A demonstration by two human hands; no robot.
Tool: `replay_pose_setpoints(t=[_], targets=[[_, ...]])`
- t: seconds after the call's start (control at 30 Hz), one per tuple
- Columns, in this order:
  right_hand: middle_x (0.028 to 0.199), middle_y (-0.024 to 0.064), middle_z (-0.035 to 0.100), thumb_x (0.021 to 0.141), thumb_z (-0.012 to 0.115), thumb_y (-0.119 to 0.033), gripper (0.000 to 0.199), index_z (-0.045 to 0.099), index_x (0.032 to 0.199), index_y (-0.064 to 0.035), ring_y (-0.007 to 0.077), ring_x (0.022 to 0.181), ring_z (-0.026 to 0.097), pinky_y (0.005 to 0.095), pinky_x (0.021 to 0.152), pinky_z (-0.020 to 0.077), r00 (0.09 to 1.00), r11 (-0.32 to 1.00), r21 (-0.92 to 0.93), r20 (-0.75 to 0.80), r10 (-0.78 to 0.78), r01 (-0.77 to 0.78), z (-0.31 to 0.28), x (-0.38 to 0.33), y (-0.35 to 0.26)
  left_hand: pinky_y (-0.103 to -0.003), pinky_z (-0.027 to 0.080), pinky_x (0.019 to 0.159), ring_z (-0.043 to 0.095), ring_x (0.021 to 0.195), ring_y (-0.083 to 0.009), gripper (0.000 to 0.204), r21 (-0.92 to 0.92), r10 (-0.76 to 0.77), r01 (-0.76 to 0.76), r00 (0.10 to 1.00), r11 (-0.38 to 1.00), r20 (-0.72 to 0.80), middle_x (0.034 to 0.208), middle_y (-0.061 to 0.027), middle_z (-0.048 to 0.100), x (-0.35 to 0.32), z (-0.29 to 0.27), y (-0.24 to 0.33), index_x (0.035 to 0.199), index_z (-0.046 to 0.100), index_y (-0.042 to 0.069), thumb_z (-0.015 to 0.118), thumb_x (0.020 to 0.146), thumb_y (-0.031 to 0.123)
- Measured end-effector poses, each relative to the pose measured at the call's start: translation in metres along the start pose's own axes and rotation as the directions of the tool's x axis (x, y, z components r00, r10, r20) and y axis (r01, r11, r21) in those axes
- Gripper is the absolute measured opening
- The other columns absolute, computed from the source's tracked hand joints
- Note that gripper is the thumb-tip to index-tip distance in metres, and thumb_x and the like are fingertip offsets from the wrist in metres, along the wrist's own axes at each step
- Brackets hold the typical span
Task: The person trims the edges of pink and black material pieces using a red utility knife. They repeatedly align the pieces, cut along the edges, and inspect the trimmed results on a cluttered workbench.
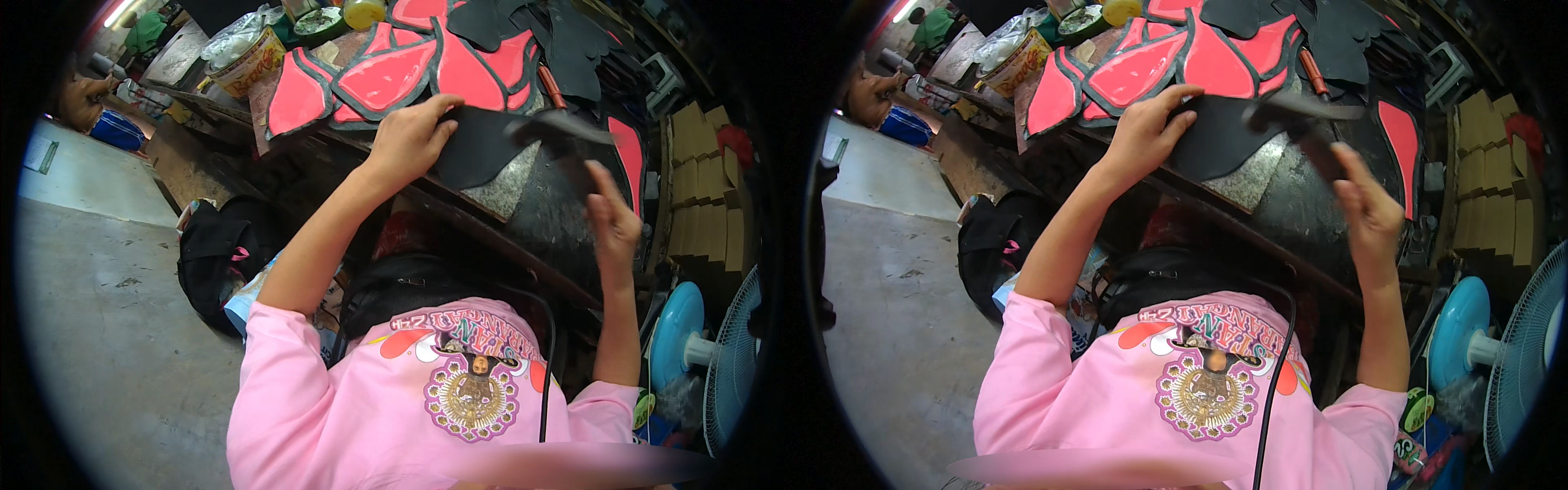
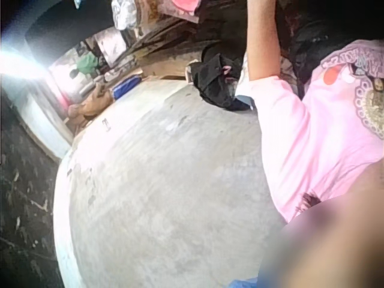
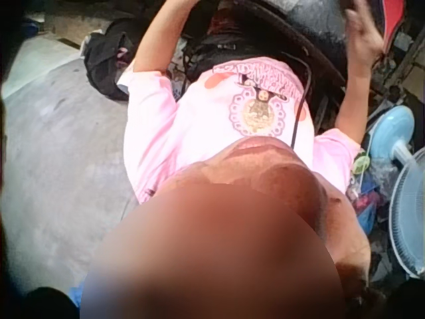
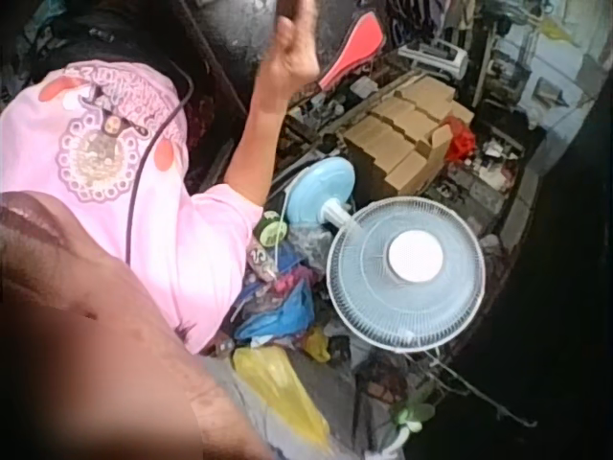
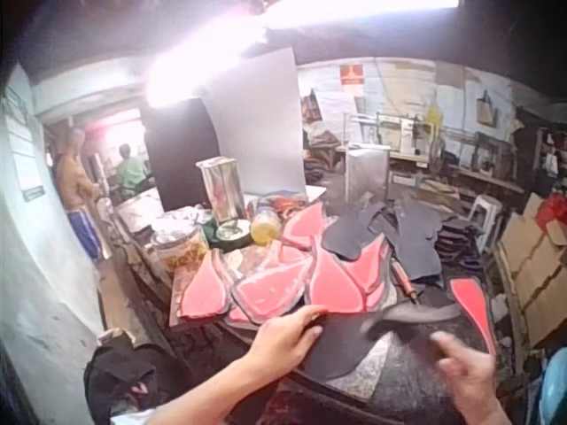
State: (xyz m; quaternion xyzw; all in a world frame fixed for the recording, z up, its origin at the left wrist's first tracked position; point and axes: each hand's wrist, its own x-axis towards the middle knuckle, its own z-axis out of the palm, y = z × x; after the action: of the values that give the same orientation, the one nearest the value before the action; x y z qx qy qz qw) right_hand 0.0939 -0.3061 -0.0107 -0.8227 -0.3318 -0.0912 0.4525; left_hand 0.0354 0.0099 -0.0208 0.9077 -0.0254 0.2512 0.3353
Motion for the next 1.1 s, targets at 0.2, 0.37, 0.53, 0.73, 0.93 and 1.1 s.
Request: replay_pose_setpoints(t=[0.2, 0.37, 0.53, 0.73, 0.93, 1.1], targets=[[0.11, 0.013, 0.073, 0.096, 0.067, -0.018, 0.036, 0.066, 0.13, -0.0078, 0.0099, 0.071, 0.064, 0.0244, 0.065, 0.0495, 0.988, 0.988, -0.143, 0.153, -0.03, 0.052, -0.017, -0.002, -0.012, -0.043, 0.055, 0.066, 0.069, 0.078, -0.0344, 0.028, 0.196, 0.126, -0.098, 0.983, 0.976, -0.134, 0.09, -0.013, 0.071, 0.004, 0.024, -0.012, 0.117, 0.063, 0.011, 0.066, 0.089, 0.016], [0.117, 0.007, 0.072, 0.098, 0.064, -0.019, 0.037, 0.064, 0.132, -0.0037, 0.0081, 0.074, 0.062, 0.0257, 0.067, 0.0508, 0.997, 0.989, 0.13, -0.052, -0.064, 0.07, -0.02, -0.009, -0.023, -0.042, 0.055, 0.066, 0.069, 0.077, -0.0337, 0.029, 0.226, 0.095, -0.059, 0.984, 0.972, -0.153, 0.089, -0.0127, 0.072, 0.0, 0.027, -0.012, 0.117, 0.063, 0.012, 0.066, 0.089, 0.018], [0.084, 0.0119, 0.068, 0.092, 0.07, -0.018, 0.036, 0.068, 0.128, -0.0164, 0.0198, 0.068, 0.064, 0.0295, 0.065, 0.0505, 0.985, 0.987, -0.099, 0.123, -0.118, 0.13, 0.01, -0.006, -0.015, -0.042, 0.055, 0.066, 0.069, 0.076, -0.0335, 0.028, 0.224, 0.093, -0.057, 0.984, 0.973, -0.151, 0.089, -0.0131, 0.072, 0.002, 0.026, -0.011, 0.116, 0.063, 0.012, 0.067, 0.089, 0.018], [0.099, 0.0125, 0.073, 0.093, 0.069, -0.017, 0.038, 0.066, 0.128, -0.0027, 0.0112, 0.071, 0.063, 0.0233, 0.065, 0.0488, 0.991, 0.984, 0.113, -0.036, -0.132, 0.135, -0.017, -0.006, -0.028, -0.042, 0.054, 0.069, 0.069, 0.082, -0.033, 0.031, 0.227, 0.076, -0.044, 0.989, 0.973, -0.131, 0.093, -0.0124, 0.071, 0.001, 0.029, -0.016, 0.121, 0.064, 0.016, 0.067, 0.091, 0.026], [0.093, 0.0127, 0.071, 0.092, 0.07, -0.02, 0.039, 0.067, 0.13, -0.0153, 0.019, 0.066, 0.064, 0.0252, 0.062, 0.0494, 0.965, 0.981, -0.043, 0.195, -0.176, 0.188, 0.02, 0.002, -0.031, -0.042, 0.055, 0.065, 0.07, 0.076, -0.0318, 0.027, 0.225, 0.149, -0.105, 0.97, 0.969, -0.191, 0.084, -0.0115, 0.072, 0.002, 0.03, -0.014, 0.113, 0.065, 0.013, 0.068, 0.089, 0.023], [0.1, 0.012, 0.071, 0.094, 0.068, -0.015, 0.038, 0.064, 0.131, -0.0066, 0.0148, 0.072, 0.064, 0.0238, 0.066, 0.0492, 0.976, 0.984, -0.037, 0.143, -0.165, 0.172, -0.007, 0.003, -0.033, -0.042, 0.055, 0.066, 0.07, 0.076, -0.0322, 0.026, 0.228, 0.144, -0.103, 0.975, 0.968, -0.172, 0.084, -0.0118, 0.072, 0.002, 0.029, -0.016, 0.114, 0.065, 0.014, 0.067, 0.09, 0.024]])
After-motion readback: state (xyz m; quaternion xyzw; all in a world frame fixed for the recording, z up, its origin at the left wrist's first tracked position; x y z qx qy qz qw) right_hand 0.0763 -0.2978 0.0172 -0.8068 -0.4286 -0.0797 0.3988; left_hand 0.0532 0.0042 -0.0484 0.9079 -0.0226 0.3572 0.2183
